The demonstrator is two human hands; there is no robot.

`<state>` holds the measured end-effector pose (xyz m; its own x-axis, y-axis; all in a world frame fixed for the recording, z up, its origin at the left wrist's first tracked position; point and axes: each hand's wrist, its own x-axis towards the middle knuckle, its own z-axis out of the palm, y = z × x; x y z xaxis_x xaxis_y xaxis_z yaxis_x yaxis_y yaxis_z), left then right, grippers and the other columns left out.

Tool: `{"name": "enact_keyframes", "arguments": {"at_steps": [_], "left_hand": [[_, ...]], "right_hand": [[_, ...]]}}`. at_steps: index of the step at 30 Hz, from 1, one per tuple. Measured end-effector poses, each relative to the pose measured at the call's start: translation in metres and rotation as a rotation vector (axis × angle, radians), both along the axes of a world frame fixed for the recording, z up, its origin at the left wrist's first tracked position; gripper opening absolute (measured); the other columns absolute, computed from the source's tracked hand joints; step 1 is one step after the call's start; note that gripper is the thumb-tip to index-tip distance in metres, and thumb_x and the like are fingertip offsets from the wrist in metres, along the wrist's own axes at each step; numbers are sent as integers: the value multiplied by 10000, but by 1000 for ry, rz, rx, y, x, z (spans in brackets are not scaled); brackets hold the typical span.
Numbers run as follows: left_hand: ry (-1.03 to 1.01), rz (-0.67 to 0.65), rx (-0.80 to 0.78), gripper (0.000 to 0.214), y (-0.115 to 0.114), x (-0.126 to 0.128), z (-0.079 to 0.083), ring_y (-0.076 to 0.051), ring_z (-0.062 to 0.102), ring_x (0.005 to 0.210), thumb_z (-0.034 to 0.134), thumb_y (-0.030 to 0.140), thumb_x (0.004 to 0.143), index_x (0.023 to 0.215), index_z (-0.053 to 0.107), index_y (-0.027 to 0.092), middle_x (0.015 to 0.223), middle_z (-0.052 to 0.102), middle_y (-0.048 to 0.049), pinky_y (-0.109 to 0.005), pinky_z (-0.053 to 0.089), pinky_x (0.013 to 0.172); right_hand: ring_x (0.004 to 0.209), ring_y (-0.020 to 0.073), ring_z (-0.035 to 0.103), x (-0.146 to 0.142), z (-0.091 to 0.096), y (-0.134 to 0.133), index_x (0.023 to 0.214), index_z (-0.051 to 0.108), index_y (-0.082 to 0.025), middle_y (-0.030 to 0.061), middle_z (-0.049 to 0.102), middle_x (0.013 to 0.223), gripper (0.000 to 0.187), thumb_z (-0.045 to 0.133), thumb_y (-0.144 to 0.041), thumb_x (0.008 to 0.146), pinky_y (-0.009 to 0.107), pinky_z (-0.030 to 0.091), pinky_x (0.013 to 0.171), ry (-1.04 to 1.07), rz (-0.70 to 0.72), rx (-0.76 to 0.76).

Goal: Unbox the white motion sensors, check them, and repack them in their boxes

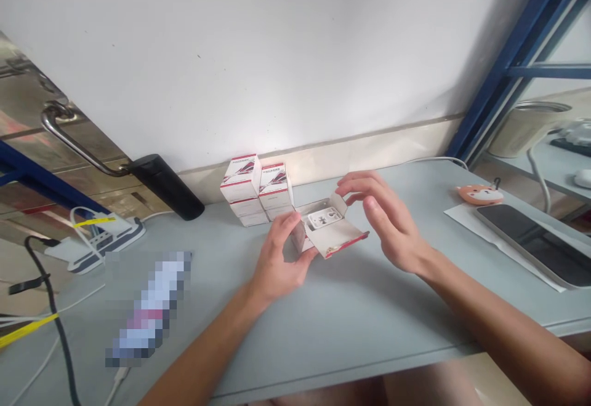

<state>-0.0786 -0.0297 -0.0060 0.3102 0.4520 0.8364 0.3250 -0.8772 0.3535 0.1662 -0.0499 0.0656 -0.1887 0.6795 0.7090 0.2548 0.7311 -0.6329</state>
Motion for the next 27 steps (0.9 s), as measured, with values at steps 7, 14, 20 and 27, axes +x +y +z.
{"name": "enact_keyframes", "arguments": {"at_steps": [7,14,20,27], "left_hand": [[75,-4,-19,626,-9,3,24,-249,658,1082,657,62,873,1426,541,333,1234,590,-102,-414,611,863],[19,-98,-92,621,-7,2,20,-259,651,1045,684,93,848,1397,516,330,1197,581,-96,-426,595,830],[-12,-106,-156,568,-8,2,16,-234,659,994,721,123,870,1368,518,306,1153,586,-81,-404,594,818],[36,-57,-44,585,-12,6,14,-283,645,1211,743,121,885,1387,494,288,1301,612,-112,-468,595,968]], "right_hand": [[1231,252,624,-1,-5,1,1325,648,-294,93,647,1327,355,441,-480,1103,479,532,1075,-67,146,-98],[1394,304,545,3,-8,3,1514,587,-359,104,452,1608,576,391,-656,1060,513,514,1120,-277,280,-159],[1473,352,475,2,0,3,1550,547,-305,154,467,1584,892,441,-889,885,533,492,1139,-250,463,-209],[1251,255,645,-6,-6,-4,1581,409,-340,97,668,1347,629,660,-431,1012,452,578,1048,-54,271,-361]]}}
